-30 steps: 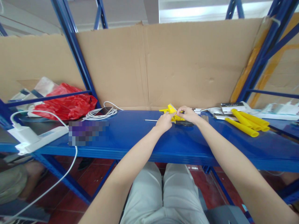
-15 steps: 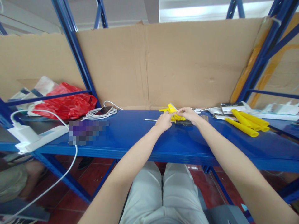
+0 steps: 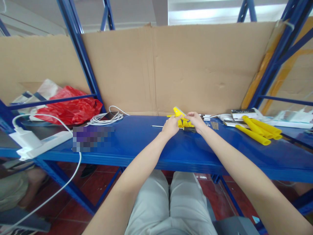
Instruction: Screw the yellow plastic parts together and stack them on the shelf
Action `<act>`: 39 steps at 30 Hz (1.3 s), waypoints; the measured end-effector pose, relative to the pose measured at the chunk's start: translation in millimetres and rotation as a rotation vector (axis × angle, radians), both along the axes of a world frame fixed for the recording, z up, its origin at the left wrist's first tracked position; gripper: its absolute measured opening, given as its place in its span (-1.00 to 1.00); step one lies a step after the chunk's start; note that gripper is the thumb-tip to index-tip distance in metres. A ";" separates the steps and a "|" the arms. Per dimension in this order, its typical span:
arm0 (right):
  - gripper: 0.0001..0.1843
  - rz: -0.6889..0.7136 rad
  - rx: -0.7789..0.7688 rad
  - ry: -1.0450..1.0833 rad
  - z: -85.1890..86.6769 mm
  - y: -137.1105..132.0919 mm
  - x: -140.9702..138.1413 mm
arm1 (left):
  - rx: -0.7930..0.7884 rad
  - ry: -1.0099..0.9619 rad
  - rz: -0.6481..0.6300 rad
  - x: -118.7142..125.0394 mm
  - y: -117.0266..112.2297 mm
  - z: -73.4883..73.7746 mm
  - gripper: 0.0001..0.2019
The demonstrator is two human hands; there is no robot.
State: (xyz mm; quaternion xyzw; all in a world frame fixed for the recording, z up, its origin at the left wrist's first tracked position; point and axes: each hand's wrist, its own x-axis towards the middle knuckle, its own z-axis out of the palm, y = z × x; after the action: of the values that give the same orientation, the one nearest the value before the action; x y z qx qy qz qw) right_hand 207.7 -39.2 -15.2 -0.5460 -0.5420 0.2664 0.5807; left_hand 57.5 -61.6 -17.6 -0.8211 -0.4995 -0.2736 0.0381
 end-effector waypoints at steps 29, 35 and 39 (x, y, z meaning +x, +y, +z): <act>-0.78 0.444 -0.173 -0.049 8.1 2.1 45.4 | -0.105 -0.007 -0.059 -5.7 -1.1 0.1 -0.24; -0.77 -0.172 -0.131 -0.486 1.5 18.1 90.8 | -0.114 -0.265 -0.039 -4.9 8.1 -0.4 -0.27; -0.64 -0.461 -0.317 -0.821 -6.6 18.0 113.2 | -0.252 -0.510 -0.073 -5.1 12.1 0.8 -0.23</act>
State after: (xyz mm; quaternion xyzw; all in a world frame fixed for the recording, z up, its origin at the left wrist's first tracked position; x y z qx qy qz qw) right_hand 320.9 -21.2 -21.8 -0.7929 -0.5441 -0.0268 0.2730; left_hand 52.4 -49.6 -16.8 -0.7414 -0.4933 -0.4080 -0.2011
